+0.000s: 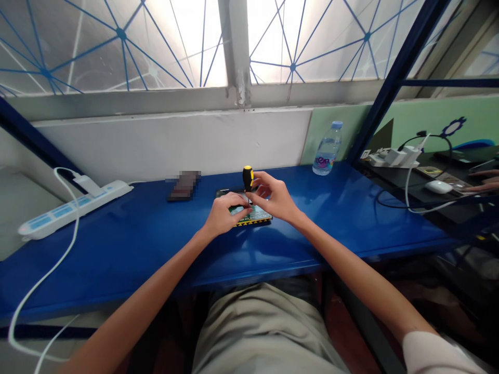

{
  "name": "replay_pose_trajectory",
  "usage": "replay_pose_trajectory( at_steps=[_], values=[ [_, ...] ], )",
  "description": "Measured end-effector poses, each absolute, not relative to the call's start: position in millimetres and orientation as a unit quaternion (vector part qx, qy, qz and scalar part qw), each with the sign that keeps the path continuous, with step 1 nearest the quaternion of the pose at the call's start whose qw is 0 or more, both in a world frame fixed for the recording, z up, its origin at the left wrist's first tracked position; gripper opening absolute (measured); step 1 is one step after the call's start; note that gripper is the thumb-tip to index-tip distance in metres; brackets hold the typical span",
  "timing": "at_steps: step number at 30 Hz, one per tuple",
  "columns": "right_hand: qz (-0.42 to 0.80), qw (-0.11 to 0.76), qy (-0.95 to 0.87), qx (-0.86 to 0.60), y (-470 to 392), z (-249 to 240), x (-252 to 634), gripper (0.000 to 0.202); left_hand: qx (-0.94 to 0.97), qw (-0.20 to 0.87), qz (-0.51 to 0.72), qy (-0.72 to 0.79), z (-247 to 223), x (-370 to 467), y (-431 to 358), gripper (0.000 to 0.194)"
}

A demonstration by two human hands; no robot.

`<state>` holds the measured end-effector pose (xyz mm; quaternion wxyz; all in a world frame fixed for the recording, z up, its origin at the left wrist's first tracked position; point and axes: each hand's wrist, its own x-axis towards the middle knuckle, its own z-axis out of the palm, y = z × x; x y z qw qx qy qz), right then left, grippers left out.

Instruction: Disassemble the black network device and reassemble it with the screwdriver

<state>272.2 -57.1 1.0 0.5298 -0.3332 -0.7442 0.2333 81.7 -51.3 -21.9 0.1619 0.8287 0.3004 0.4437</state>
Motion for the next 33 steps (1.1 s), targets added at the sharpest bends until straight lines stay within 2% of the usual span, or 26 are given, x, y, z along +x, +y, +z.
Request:
replay_pose_trajectory(
  at_steps=[14, 33],
  values=[
    [0.193, 0.527, -0.756, -0.338, -58.7, 4.7, 273.0, 0.037, 0.836, 0.194, 0.410, 0.309, -22.4, 78.8, -49.9, 0.008],
    [0.238, 0.528, -0.748, -0.325, -59.3, 2.5, 271.3, 0.036, 0.844, 0.189, 0.387, 0.319, -21.7, 79.9, -51.0, 0.011]
  ],
)
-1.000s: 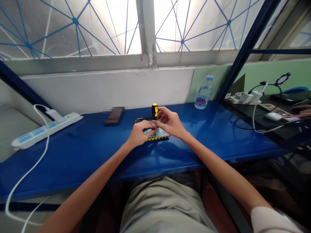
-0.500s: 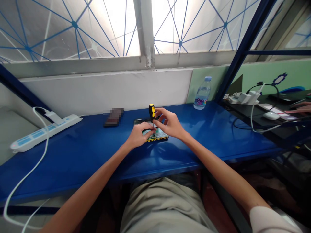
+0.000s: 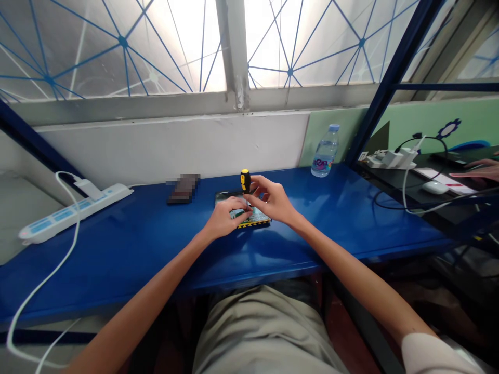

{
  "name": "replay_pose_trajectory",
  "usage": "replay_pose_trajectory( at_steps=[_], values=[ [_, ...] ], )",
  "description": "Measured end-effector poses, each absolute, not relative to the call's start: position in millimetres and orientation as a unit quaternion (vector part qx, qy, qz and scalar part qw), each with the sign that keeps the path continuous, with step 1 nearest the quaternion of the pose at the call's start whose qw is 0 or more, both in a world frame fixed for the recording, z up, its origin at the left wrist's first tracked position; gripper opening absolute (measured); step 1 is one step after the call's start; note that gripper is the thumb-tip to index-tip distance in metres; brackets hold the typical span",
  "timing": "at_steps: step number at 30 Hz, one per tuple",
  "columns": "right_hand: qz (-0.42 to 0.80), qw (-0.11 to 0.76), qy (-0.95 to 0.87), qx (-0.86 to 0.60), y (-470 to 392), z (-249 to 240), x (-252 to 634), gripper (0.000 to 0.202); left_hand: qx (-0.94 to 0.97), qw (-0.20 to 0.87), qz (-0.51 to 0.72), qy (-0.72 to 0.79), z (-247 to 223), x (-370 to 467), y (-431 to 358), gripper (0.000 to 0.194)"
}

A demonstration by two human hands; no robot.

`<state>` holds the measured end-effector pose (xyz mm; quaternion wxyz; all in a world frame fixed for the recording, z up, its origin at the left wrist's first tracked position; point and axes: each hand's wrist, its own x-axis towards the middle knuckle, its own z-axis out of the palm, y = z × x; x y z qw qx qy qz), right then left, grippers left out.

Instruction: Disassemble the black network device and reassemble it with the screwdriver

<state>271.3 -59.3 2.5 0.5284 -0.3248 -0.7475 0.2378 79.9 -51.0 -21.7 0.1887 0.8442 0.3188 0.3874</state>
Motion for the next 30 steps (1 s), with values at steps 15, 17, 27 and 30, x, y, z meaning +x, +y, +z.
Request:
replay_pose_trajectory(
  at_steps=[15, 17, 27, 30],
  values=[
    [0.199, 0.517, -0.764, -0.330, -60.3, 1.6, 271.3, 0.033, 0.824, 0.227, 0.397, 0.334, -22.6, 77.8, -49.8, 0.017],
    [0.200, 0.513, -0.767, -0.330, -60.4, 1.9, 271.8, 0.031, 0.829, 0.228, 0.392, 0.328, -22.3, 77.7, -49.8, 0.017],
    [0.228, 0.501, -0.777, -0.305, -64.1, 5.2, 273.4, 0.026, 0.843, 0.240, 0.369, 0.308, -22.6, 78.3, -48.0, 0.017],
    [0.241, 0.500, -0.775, -0.302, -63.6, 4.7, 273.0, 0.025, 0.843, 0.234, 0.372, 0.310, -22.2, 78.8, -48.5, 0.017]
  ],
)
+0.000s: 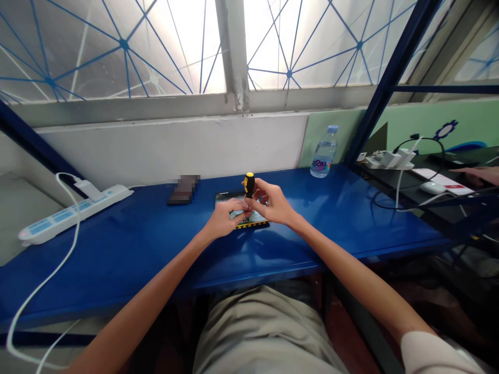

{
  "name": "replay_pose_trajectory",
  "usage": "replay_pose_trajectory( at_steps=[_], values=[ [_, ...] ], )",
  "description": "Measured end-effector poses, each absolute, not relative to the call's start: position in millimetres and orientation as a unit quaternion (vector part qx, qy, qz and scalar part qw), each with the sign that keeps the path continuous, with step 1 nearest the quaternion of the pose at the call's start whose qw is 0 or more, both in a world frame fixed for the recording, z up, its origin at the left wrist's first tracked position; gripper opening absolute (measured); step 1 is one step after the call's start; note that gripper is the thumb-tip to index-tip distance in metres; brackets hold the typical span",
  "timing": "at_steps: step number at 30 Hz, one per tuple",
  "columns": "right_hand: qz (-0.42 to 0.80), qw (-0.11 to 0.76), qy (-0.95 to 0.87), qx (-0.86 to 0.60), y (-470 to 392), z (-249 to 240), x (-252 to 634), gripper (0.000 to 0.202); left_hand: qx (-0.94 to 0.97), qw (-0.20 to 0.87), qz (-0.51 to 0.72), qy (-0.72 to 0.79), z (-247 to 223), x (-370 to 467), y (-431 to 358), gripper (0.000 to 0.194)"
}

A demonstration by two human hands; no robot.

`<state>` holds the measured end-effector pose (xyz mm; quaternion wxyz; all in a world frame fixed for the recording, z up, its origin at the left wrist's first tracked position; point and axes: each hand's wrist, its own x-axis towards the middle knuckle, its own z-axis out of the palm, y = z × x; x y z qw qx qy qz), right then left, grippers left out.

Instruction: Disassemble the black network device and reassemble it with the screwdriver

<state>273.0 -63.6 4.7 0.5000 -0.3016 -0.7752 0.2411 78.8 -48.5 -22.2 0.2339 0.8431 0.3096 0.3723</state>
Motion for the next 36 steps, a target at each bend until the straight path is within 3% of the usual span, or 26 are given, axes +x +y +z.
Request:
replay_pose_trajectory(
  at_steps=[36],
  values=[
    [0.252, 0.498, -0.769, -0.311, -63.7, 3.7, 273.3, 0.031, 0.846, 0.233, 0.364, 0.312, -21.6, 75.7, -48.4, 0.015]
  ],
)
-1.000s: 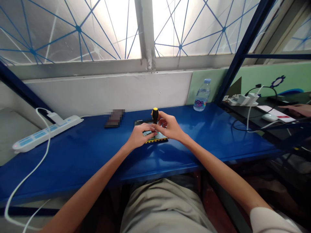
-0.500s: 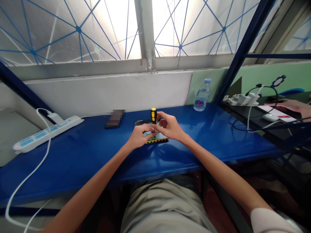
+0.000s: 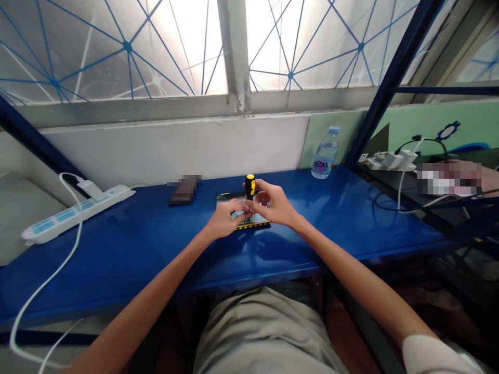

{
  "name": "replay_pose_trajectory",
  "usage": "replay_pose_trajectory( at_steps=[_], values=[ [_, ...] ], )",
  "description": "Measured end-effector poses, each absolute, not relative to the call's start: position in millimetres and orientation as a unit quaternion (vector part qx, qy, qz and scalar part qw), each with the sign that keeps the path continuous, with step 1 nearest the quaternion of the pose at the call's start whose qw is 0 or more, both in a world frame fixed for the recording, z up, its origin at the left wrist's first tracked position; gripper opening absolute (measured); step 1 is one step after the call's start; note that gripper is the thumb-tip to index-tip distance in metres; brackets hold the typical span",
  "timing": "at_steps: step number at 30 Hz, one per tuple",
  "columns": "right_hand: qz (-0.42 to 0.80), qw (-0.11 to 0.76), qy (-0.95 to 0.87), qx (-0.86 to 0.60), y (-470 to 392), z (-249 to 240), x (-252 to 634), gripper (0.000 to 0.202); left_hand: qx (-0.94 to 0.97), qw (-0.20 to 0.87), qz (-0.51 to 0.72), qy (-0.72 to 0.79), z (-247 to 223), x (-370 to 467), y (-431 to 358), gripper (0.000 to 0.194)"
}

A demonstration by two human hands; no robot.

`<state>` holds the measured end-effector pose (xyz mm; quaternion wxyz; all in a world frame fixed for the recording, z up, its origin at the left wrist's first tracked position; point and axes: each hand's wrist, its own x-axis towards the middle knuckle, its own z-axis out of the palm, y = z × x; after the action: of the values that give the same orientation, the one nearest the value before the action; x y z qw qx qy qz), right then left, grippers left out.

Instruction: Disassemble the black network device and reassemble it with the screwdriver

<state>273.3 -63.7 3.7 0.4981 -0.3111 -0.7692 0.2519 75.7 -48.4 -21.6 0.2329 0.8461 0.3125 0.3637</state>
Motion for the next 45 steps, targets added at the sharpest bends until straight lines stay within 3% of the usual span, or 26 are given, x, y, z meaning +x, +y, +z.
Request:
replay_pose_trajectory(
  at_steps=[23, 40, 45],
  values=[
    [0.179, 0.530, -0.764, -0.321, -62.4, 3.9, 272.8, 0.033, 0.822, 0.246, 0.402, 0.321, -22.6, 76.1, -48.3, 0.011],
    [0.231, 0.516, -0.764, -0.311, -62.5, 3.2, 273.1, 0.023, 0.835, 0.252, 0.374, 0.314, -21.7, 76.0, -47.8, 0.017],
    [0.222, 0.525, -0.759, -0.314, -61.3, 3.6, 272.5, 0.031, 0.824, 0.249, 0.387, 0.332, -17.7, 77.7, -51.9, 0.020]
  ],
)
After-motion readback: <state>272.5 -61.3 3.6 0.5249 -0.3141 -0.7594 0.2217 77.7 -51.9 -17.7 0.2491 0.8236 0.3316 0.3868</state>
